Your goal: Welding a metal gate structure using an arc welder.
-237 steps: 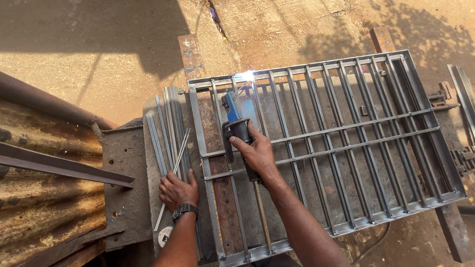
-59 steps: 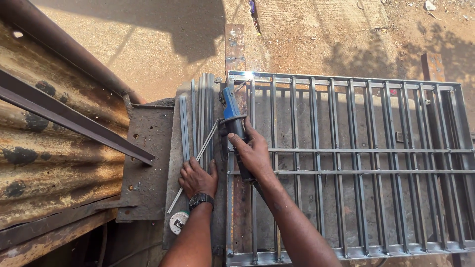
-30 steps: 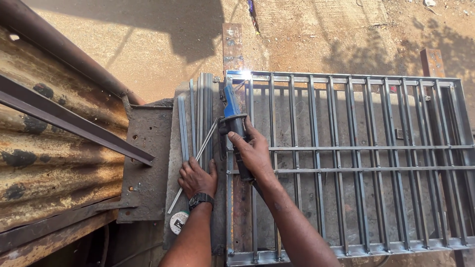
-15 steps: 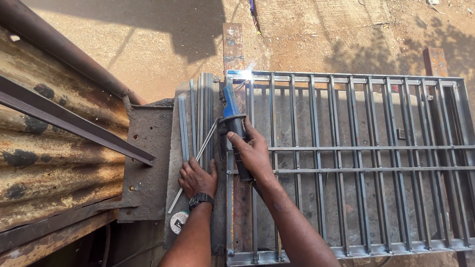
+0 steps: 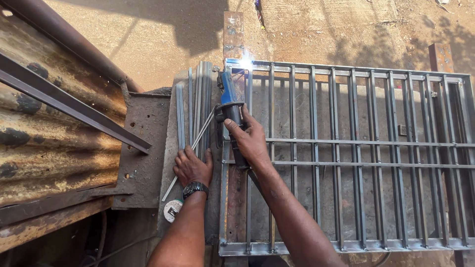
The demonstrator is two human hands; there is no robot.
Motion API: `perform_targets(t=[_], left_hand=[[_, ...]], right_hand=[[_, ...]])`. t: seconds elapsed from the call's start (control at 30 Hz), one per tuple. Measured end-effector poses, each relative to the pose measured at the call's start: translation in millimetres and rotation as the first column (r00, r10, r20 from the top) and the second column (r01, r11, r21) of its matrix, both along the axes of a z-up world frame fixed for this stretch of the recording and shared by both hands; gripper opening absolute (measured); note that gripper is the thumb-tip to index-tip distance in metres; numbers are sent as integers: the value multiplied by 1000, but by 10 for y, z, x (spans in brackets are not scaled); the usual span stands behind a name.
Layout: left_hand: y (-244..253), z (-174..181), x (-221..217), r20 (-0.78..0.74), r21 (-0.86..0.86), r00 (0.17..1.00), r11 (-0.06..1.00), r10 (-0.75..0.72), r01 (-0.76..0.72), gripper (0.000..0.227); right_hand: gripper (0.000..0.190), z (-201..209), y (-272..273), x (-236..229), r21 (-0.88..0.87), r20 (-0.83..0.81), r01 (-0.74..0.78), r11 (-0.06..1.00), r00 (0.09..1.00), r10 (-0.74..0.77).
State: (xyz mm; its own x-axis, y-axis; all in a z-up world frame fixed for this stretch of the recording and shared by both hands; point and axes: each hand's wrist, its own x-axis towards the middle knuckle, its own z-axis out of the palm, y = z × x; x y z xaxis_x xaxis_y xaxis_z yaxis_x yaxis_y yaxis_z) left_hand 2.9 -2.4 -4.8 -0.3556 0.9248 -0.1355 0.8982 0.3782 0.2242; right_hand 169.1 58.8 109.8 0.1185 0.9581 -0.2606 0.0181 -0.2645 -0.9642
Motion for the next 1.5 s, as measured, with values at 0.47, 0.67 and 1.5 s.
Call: perform_targets(t=[0.47, 0.67, 1.5], left_hand=[[-52, -98, -13, 22, 131, 1000, 991, -4, 1, 68], [-284, -70, -200, 61, 122, 993, 988, -98, 90, 68], [-9715, -1364, -1449, 91, -565, 810, 700, 579, -437, 34]], right_hand=[[89, 944, -2132, 732, 168, 495, -441, 882, 811, 311], [76, 818, -3722, 1616, 9, 616, -288, 957, 756, 222], [61, 538, -5686, 1724, 9, 118, 75, 997, 990, -75]])
